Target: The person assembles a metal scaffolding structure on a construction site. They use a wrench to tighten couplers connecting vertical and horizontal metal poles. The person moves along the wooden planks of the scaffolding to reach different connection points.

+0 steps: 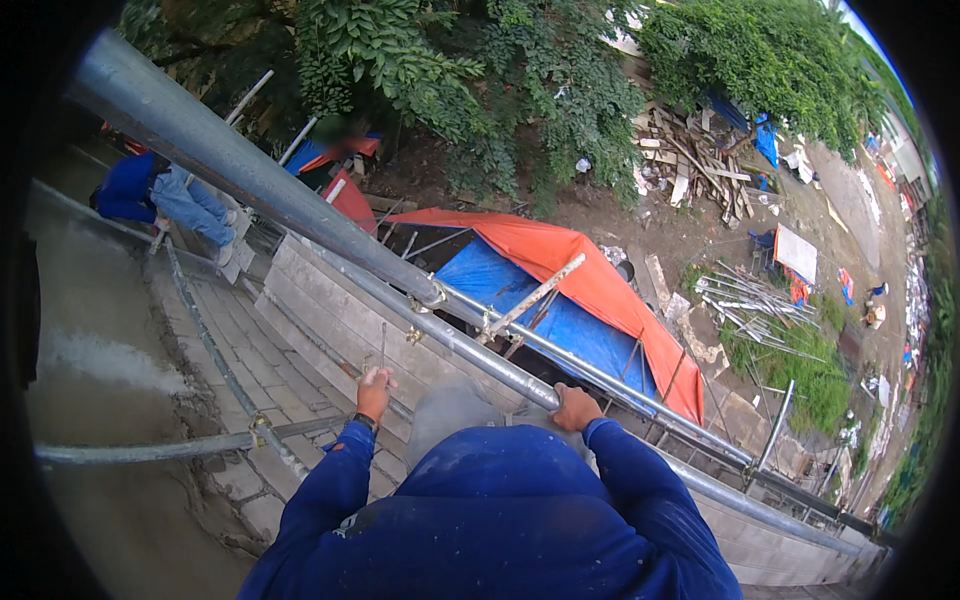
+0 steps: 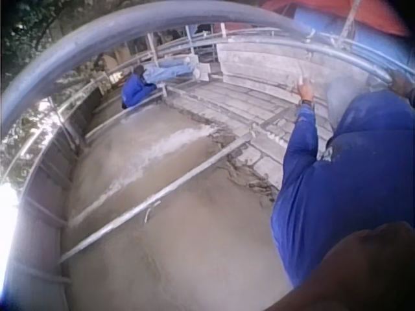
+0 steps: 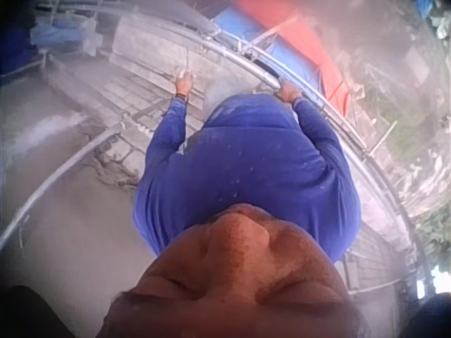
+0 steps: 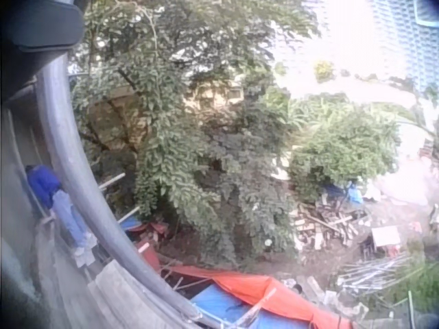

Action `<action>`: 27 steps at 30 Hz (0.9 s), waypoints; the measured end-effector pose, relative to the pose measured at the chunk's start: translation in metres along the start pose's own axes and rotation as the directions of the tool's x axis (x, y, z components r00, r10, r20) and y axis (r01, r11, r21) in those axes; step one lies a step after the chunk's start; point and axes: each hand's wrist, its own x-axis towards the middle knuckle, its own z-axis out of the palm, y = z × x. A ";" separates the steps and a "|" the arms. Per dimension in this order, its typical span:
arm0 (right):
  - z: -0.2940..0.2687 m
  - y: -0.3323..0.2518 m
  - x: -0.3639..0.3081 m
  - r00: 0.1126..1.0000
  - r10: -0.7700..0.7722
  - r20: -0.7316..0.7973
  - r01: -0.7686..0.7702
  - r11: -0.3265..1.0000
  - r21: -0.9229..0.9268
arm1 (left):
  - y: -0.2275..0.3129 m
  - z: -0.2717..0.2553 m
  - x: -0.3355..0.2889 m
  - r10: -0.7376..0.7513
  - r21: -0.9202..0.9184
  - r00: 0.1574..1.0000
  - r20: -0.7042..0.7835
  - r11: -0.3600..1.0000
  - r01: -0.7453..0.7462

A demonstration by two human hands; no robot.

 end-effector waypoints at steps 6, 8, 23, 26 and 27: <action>-0.007 -0.002 0.005 0.998 0.002 0.067 -0.003 1.000 0.017 | -0.017 -0.001 -0.002 0.002 0.089 1.000 -0.019 0.996 0.000; -0.007 0.002 0.011 0.997 -0.036 0.062 0.035 0.999 0.019 | -0.022 -0.005 0.013 -0.053 0.087 0.999 0.004 0.995 0.053; 0.020 -0.025 -0.011 0.983 0.084 0.164 -0.098 0.992 0.082 | 0.045 -0.030 0.124 -0.022 0.030 1.000 0.017 0.999 0.021; 0.030 -0.029 -0.014 0.979 0.118 0.163 -0.130 0.989 0.064 | 0.040 -0.030 0.130 -0.036 0.020 0.999 0.016 0.999 0.036; 0.033 -0.031 -0.014 0.979 0.108 0.175 -0.123 0.989 0.077 | 0.039 -0.030 0.130 -0.039 0.044 0.999 0.012 0.998 0.038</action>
